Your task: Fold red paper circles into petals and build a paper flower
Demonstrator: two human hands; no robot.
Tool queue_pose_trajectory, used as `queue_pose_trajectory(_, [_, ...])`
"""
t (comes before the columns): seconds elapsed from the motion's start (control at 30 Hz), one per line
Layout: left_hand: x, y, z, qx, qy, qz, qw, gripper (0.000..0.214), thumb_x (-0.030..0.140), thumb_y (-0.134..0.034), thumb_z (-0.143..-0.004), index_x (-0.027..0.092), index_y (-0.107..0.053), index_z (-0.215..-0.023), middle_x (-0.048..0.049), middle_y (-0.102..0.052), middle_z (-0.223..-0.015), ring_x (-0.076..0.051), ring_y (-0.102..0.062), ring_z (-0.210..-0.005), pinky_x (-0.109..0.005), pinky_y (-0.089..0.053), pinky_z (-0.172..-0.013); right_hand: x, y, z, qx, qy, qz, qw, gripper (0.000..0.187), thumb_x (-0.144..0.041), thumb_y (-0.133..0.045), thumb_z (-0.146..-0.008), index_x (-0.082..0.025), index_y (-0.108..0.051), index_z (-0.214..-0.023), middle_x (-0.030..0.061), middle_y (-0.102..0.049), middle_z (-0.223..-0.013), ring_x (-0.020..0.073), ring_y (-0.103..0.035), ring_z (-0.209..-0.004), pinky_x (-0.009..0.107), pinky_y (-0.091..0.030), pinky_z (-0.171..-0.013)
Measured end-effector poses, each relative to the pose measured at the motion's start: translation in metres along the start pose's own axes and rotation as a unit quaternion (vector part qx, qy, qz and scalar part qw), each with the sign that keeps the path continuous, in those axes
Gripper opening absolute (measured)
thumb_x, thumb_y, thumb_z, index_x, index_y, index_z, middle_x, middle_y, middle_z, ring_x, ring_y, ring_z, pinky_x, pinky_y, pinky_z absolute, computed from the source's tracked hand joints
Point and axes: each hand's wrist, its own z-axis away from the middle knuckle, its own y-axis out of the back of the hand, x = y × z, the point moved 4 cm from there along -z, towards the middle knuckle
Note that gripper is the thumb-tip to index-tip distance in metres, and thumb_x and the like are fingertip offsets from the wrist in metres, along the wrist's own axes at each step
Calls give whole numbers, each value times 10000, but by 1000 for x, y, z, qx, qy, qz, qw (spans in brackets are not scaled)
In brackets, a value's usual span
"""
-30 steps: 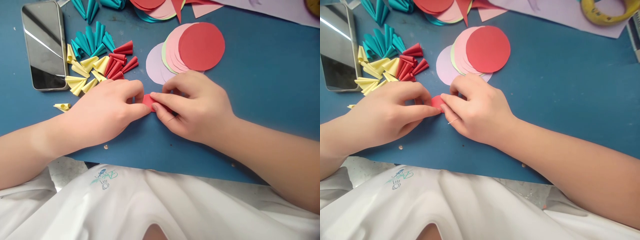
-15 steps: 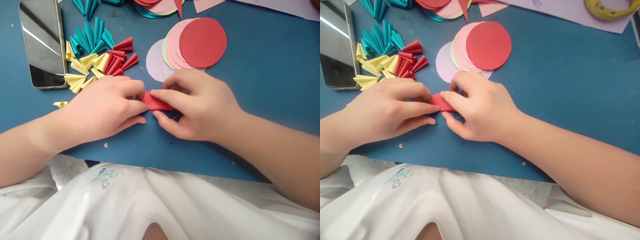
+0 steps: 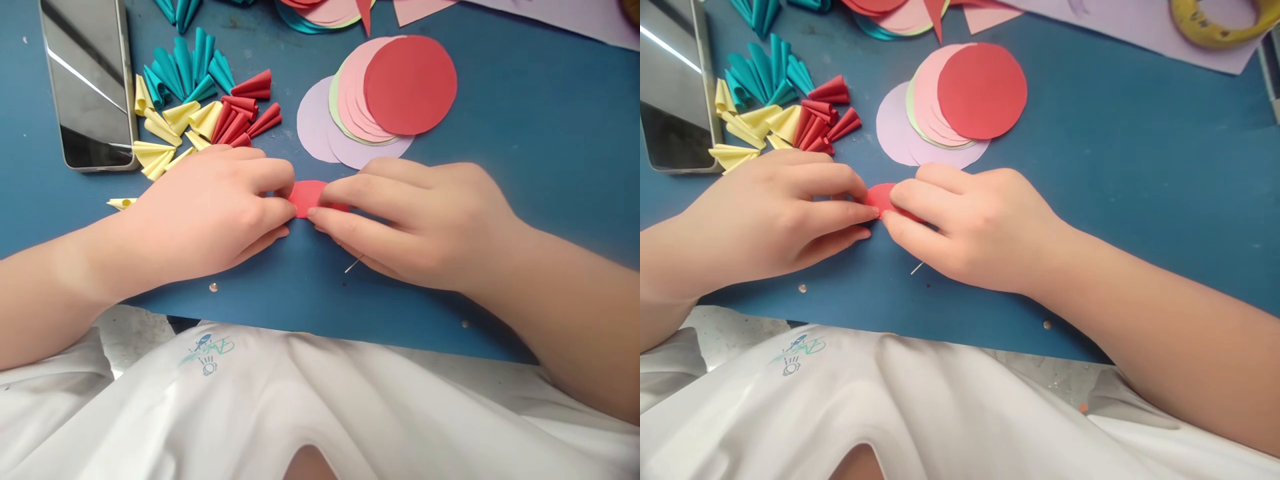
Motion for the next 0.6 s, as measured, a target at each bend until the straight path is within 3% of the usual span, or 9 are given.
queue_pose_trajectory(0.13, [-4,-4,-1,-3,2,10,1000,488,371,-442,-1334,309,-924,-1287,-106,-892,-1334,-333,-808,-1097,-513,-668,-1052,3,-4,0,29,-4,-15,999,203,-340,-673,-1335,-345,-875,-1343,30,-898,-1157,263,-823,-953,433,-422,-622])
queue_pose_trajectory(0.3, [-8,-9,-4,24,17,50,998,395,450,-556,-1303,317,-924,-1251,-102,-883,-1250,-326,-784,-1038,-495,-657,-976,9,-10,6,65,-23,-46,997,175,-403,-722,-1319,-364,-893,-1313,32,-904,-1148,274,-834,-939,431,-492,-652])
queue_pose_trajectory(0.47, [-6,-11,-7,35,33,35,998,406,402,-536,-1294,316,-904,-1147,-101,-873,-1196,-299,-794,-989,-462,-622,-839,5,-14,12,156,26,-47,986,172,-343,-711,-1312,-359,-882,-1329,16,-929,-1162,249,-854,-899,415,-512,-678])
queue_pose_trajectory(0.6, [-2,-7,-5,88,29,13,996,476,321,-451,-1299,269,-881,-1103,-123,-844,-1134,-295,-783,-958,-471,-613,-801,8,-13,10,104,-39,-74,991,220,-403,-693,-1325,-360,-903,-1378,45,-919,-1104,305,-876,-948,443,-634,-766])
